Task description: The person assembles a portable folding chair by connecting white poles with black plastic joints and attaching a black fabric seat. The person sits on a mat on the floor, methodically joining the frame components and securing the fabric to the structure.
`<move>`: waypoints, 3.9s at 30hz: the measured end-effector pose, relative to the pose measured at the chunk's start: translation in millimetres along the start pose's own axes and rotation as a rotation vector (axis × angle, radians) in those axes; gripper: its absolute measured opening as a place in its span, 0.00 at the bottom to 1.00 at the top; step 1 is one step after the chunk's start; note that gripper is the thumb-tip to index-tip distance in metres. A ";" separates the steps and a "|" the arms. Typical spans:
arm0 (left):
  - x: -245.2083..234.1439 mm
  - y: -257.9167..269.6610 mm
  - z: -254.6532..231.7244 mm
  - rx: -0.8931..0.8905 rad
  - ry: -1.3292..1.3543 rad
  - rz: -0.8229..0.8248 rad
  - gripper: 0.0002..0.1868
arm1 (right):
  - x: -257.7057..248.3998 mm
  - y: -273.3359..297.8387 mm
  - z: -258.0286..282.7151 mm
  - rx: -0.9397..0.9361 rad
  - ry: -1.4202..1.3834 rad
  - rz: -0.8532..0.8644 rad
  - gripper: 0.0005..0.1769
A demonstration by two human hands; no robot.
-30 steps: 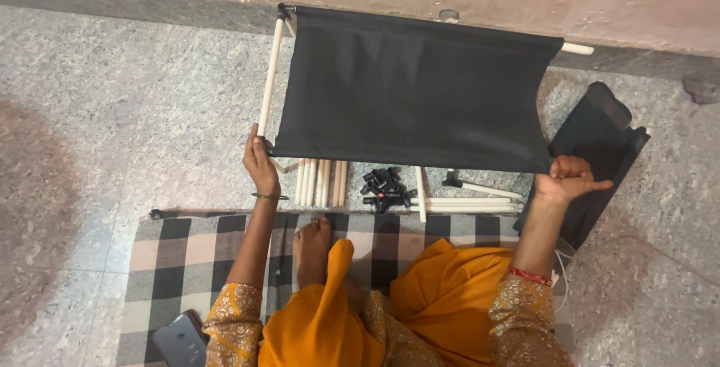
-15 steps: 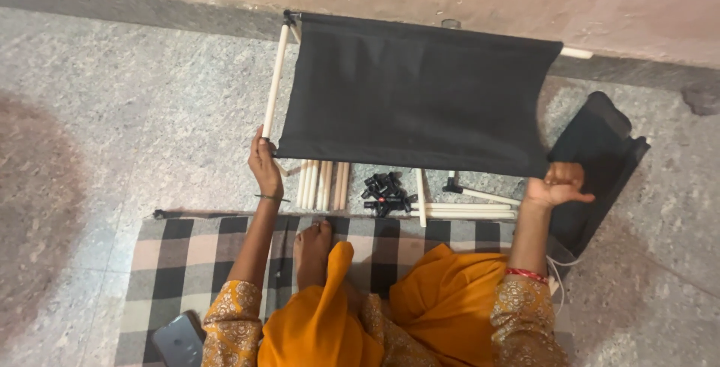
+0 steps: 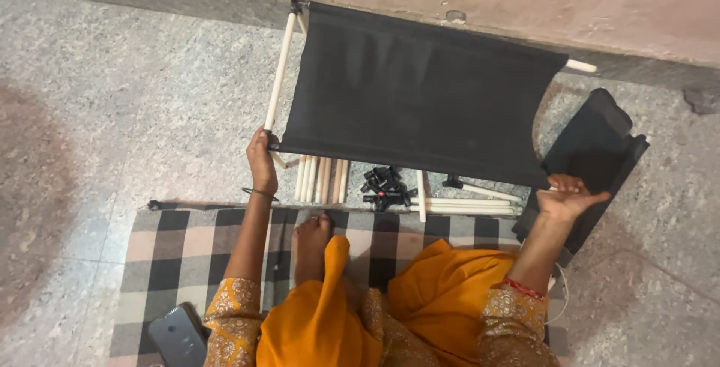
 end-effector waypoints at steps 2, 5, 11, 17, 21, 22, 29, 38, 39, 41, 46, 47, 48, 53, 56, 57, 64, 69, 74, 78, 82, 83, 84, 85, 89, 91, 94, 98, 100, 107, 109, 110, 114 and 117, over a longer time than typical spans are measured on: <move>-2.0 -3.5 5.8 0.007 -0.002 0.015 0.26 | 8.5 3.3 -1.7 -0.040 -0.053 0.043 0.45; -4.0 -7.2 14.5 -0.007 0.059 0.043 0.30 | 12.4 5.4 -16.0 0.044 -0.209 0.072 0.46; -2.9 -4.6 18.6 -0.021 0.121 0.083 0.31 | 21.5 6.3 -18.8 0.078 -0.254 0.262 0.46; -8.7 -12.5 8.3 0.011 -0.060 0.040 0.30 | 35.9 9.1 -29.8 0.129 -0.213 0.466 0.45; -16.5 -9.1 -28.0 0.158 -0.320 -0.227 0.29 | 32.6 17.5 -33.0 0.054 -0.023 0.586 0.44; -16.4 -0.7 -44.4 0.222 -0.440 -0.329 0.31 | 31.5 18.8 -32.0 0.028 0.034 0.610 0.44; 140.6 107.4 -135.2 1.139 -1.167 0.194 0.34 | 17.0 20.2 -37.9 0.155 -0.147 0.611 0.38; 168.1 113.3 -168.8 1.211 -1.273 0.185 0.18 | 22.0 38.6 -44.7 0.034 0.120 0.435 0.39; 166.4 112.3 -170.1 1.215 -1.267 0.183 0.18 | 16.9 37.5 -51.8 0.036 0.110 0.412 0.42; 163.6 112.2 -171.8 1.219 -1.251 0.178 0.17 | -4.6 28.2 -72.3 0.105 0.151 0.273 0.44; 163.2 111.0 -174.2 1.216 -1.238 0.163 0.17 | -63.8 26.2 -159.3 0.069 2.013 0.351 0.18; 162.8 111.0 -174.9 1.218 -1.234 0.159 0.16 | -79.8 28.1 -176.0 0.164 2.101 0.300 0.19; 162.5 111.8 -174.7 1.221 -1.233 0.165 0.17 | -93.5 30.4 -187.7 0.264 2.186 0.250 0.21; 160.2 114.0 -174.0 1.223 -1.261 0.182 0.17 | -74.5 37.3 -203.2 -0.111 2.353 0.284 0.30; 157.2 111.4 -172.6 1.221 -1.270 0.202 0.19 | -52.3 24.4 -157.8 -0.208 1.846 0.212 0.31; 156.2 111.6 -171.6 1.222 -1.262 0.198 0.19 | -49.1 17.7 -133.9 -0.189 1.643 0.166 0.31; 158.5 107.1 -170.5 1.223 -1.259 0.190 0.19 | 10.7 23.2 7.9 -0.425 0.638 0.478 0.35; 159.2 109.1 -169.2 1.226 -1.261 0.184 0.18 | 15.1 19.7 8.1 -0.373 0.720 0.421 0.35; 157.4 108.5 -167.6 1.245 -1.290 0.189 0.17 | 14.4 21.0 -21.4 -0.336 0.991 0.397 0.38; 157.4 107.1 -166.1 1.238 -1.312 0.189 0.18 | 4.5 21.5 -26.0 -0.266 0.823 0.352 0.47; 160.6 105.1 -167.3 1.238 -1.315 0.166 0.18 | 28.1 45.9 -22.0 -0.485 0.851 0.654 0.63; 160.9 104.2 -167.6 1.236 -1.314 0.162 0.18 | 25.6 46.4 -19.6 -0.487 0.835 0.611 0.64; 161.7 103.7 -167.4 1.234 -1.311 0.164 0.18 | 23.7 46.1 -17.0 -0.488 0.818 0.570 0.65; 162.3 103.4 -167.1 1.231 -1.308 0.167 0.18 | 22.8 46.6 -16.3 -0.473 0.806 0.555 0.65; 161.6 103.2 -165.9 1.225 -1.311 0.169 0.17 | 15.5 45.0 -17.5 -0.412 0.744 0.516 0.66; 159.1 103.2 -167.5 1.235 -1.299 0.158 0.16 | 12.5 43.0 -18.6 -0.394 0.711 0.527 0.68; 155.4 102.2 -168.9 1.231 -1.282 0.160 0.16 | 10.6 40.2 -16.5 -0.401 0.680 0.573 0.69; 152.3 103.1 -169.5 1.224 -1.285 0.182 0.16 | 13.8 42.0 -14.2 -0.483 0.677 0.685 0.58; 152.2 103.7 -169.3 1.218 -1.295 0.188 0.16 | 15.6 44.4 -14.9 -0.510 0.697 0.728 0.53; 152.6 103.2 -171.1 1.208 -1.298 0.189 0.17 | 36.8 57.9 -23.3 -0.609 0.944 0.745 0.59; 153.1 102.9 -171.8 1.204 -1.280 0.200 0.17 | 43.3 58.5 -24.6 -0.626 1.051 0.646 0.66; 153.4 103.0 -171.8 1.201 -1.271 0.207 0.17 | 44.3 57.7 -24.0 -0.604 1.075 0.576 0.68; 154.4 100.8 -171.7 1.238 -1.278 0.237 0.16 | 63.1 73.1 -30.9 -0.680 1.187 0.621 0.68; 151.8 95.0 -170.5 1.271 -1.300 0.277 0.17 | 64.6 79.0 -37.7 -0.719 1.235 0.639 0.60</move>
Point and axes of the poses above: each hand's wrist, its own y-axis away from the middle knuckle, its own x-axis out of the palm, z = x × y, the point moved 9 cm from there along -y, towards the middle knuckle, and after that the axes turned 14 degrees about -y, right-handed, at the moved point
